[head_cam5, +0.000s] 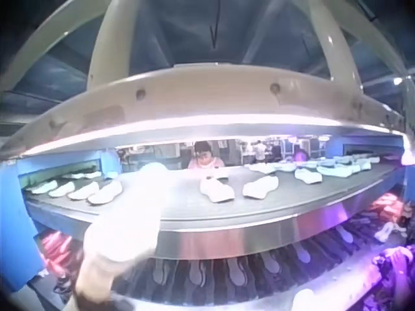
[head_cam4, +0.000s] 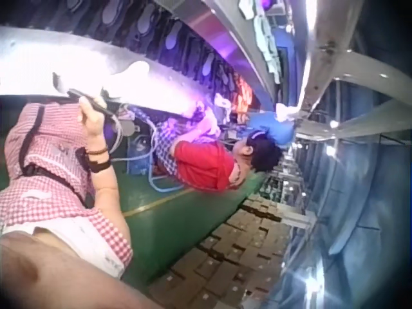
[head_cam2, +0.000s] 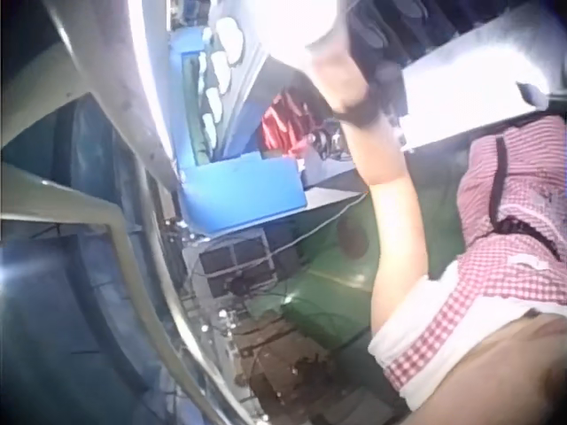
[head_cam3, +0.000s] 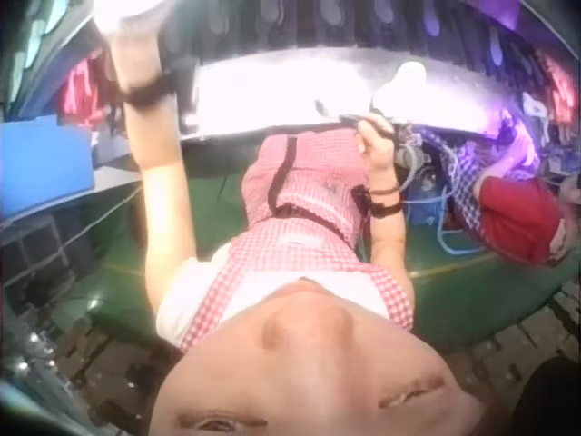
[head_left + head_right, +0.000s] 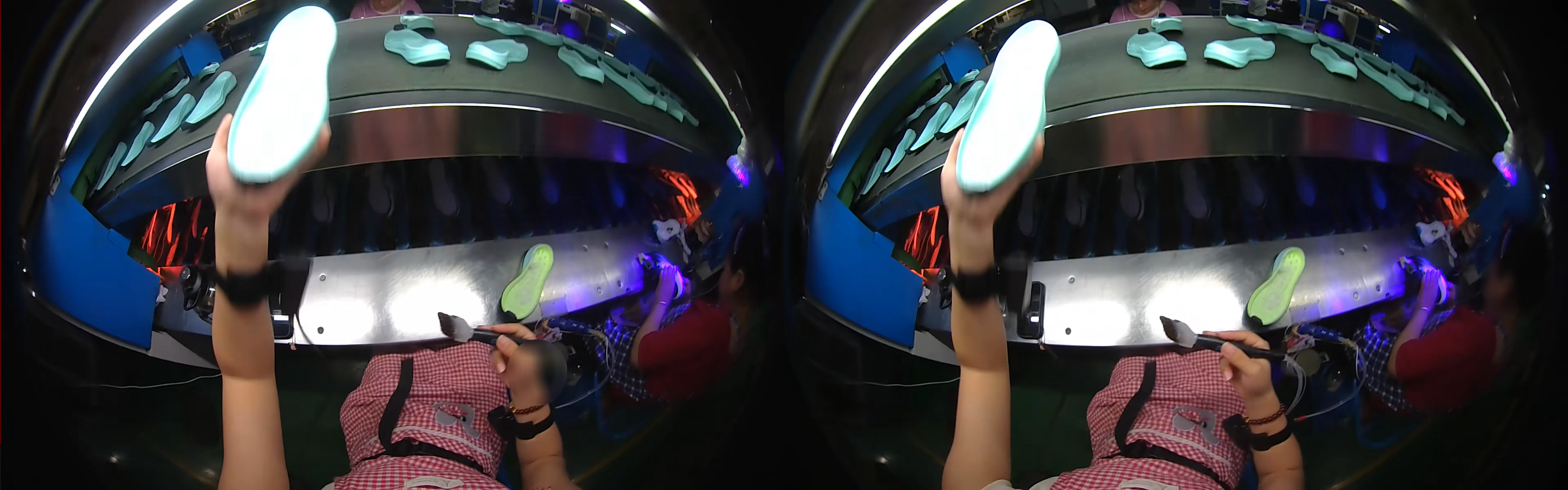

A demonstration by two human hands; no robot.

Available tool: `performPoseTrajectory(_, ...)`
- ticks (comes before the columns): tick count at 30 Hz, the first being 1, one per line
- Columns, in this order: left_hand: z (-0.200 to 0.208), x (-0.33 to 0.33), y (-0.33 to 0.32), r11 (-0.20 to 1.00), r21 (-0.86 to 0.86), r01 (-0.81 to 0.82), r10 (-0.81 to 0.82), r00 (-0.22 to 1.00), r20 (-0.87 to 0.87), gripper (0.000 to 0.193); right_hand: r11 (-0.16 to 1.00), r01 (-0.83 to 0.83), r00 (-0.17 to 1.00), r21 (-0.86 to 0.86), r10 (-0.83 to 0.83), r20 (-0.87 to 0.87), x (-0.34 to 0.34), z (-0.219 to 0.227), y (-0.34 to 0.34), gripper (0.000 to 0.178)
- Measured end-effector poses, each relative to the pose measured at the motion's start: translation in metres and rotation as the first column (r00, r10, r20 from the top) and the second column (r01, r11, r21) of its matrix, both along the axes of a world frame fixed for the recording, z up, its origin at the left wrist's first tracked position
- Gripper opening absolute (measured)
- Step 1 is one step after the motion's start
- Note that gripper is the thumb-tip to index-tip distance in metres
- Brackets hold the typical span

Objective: Applying glue or adhesive to the interior of light blue shoe soles using a brush on a factory assembly line.

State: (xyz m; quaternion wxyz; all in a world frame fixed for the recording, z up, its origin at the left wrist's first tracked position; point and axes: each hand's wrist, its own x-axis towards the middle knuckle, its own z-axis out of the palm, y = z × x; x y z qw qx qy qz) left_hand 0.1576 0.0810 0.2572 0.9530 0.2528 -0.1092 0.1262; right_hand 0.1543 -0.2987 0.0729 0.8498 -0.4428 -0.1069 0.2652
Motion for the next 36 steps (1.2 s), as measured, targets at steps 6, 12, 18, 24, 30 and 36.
performPoseTrajectory(6,0.015,0.089,0.052,0.821,-0.212,-0.531,0.433,0.820,-0.375,0.071,0.996,0.051,0.993,0.074,-0.043,-0.111,0.001,-0.002,0.009,0.017)
performPoseTrajectory(12,0.069,0.133,-0.015,0.428,0.898,-0.103,0.467,0.876,-0.123,0.024,0.983,0.181,0.962,0.011,-0.174,-0.211,0.016,-0.034,-0.027,0.018)
performPoseTrajectory(18,0.063,0.205,-0.027,-0.796,0.595,0.115,0.413,0.821,0.394,0.065,0.981,0.193,0.940,0.014,-0.180,-0.290,0.012,-0.046,-0.022,0.020)
performPoseTrajectory(24,0.057,0.217,-0.028,-0.805,0.492,0.331,0.511,0.809,0.291,0.042,0.987,0.135,0.964,0.089,-0.110,-0.243,0.004,-0.040,-0.021,0.024)
performPoseTrajectory(30,0.050,0.147,-0.020,-0.746,0.592,-0.304,0.166,0.777,0.607,0.024,0.983,0.132,0.957,0.131,-0.091,-0.277,0.015,-0.044,-0.037,0.024)
performPoseTrajectory(36,-0.020,0.037,-0.049,0.542,0.454,-0.707,0.753,0.648,0.111,0.028,0.973,0.225,0.969,0.049,-0.218,-0.119,0.030,-0.032,-0.018,0.022)
